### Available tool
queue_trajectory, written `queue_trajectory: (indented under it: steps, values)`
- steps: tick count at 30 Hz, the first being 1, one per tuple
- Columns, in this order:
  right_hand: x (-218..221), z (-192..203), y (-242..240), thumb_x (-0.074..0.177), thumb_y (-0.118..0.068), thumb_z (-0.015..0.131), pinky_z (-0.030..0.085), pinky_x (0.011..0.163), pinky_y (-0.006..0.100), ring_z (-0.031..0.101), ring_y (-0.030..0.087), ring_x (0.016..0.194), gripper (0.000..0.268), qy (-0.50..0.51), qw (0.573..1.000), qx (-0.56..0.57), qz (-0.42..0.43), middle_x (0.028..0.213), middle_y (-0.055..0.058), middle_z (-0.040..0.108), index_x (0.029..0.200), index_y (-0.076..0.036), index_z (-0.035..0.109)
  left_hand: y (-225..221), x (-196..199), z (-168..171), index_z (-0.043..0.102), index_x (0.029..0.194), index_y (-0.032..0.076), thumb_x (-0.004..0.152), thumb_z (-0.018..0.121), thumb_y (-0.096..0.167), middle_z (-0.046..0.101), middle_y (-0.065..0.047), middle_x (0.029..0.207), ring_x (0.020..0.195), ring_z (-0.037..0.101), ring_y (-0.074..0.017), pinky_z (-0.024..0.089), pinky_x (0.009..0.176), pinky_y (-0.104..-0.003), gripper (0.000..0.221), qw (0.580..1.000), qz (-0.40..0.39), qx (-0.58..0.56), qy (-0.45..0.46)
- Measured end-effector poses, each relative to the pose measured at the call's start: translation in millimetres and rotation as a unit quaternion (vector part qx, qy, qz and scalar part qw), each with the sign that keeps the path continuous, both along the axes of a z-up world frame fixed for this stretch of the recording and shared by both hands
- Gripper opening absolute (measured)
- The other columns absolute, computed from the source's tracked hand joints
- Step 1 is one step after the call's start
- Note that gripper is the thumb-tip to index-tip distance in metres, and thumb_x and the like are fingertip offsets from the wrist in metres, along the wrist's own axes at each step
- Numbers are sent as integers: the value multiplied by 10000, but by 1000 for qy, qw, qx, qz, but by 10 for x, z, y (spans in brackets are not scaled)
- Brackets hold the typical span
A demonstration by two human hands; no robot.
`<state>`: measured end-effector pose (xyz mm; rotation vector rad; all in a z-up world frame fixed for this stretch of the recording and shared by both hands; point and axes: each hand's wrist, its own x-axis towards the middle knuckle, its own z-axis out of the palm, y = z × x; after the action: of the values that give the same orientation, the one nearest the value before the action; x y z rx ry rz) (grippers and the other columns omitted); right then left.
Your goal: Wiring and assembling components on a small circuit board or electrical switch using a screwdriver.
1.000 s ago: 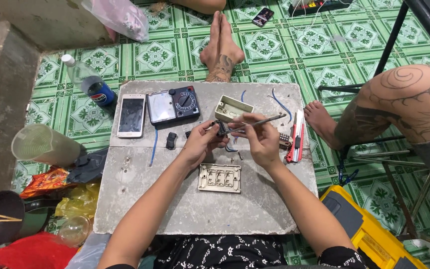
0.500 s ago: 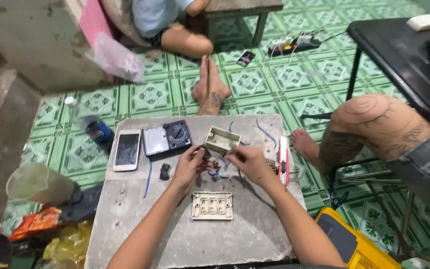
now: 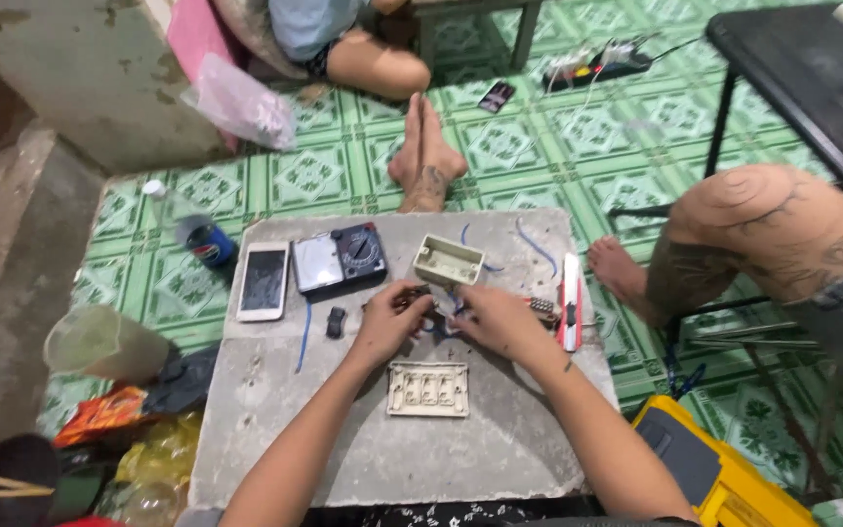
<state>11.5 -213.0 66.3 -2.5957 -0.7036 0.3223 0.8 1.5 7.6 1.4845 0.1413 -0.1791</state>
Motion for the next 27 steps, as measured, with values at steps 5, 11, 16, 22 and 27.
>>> queue_trajectory:
  steps: [5,11,16,22,27]
  values:
    - [57,-100,-17,796,-152,814,586,749,493,714,369,795,638,-101,968,213,83,1279,159,643,1381,-104,562,-63,-69,150,738,1108,28,840,850,234,744,-161,846,770,718,-229,629,672,-374,356,986,-43,154,-42]
    - [-4,22,7,769,-128,833,607,688,430,728,346,813,600,-122,961,216,120,1282,137,635,1323,-46,619,-78,-85,277,747,1082,120,779,872,325,720,-45,730,708,680,-162,592,717,-350,386,972,-43,220,-65]
    - [0,-94,37,733,-86,818,585,660,393,720,261,713,562,-149,954,241,101,1229,72,658,1265,-78,639,17,-152,627,553,1359,195,904,736,408,763,-41,849,712,667,-152,565,718,-318,535,968,-118,216,-36]
    - [-28,-80,83,703,-106,839,561,617,336,690,203,674,552,-107,951,272,98,1160,16,690,1224,-120,658,387,-508,1188,492,1440,85,972,550,414,723,-218,1200,966,736,-408,559,874,-505,574,881,-202,424,-56]
    - [-85,-134,113,695,-106,844,554,586,360,680,234,629,549,-67,950,273,133,1114,49,723,1212,-115,661,464,-1037,853,572,1391,8,807,777,417,601,-263,1303,1136,580,-456,466,942,-526,741,853,-254,435,-140]
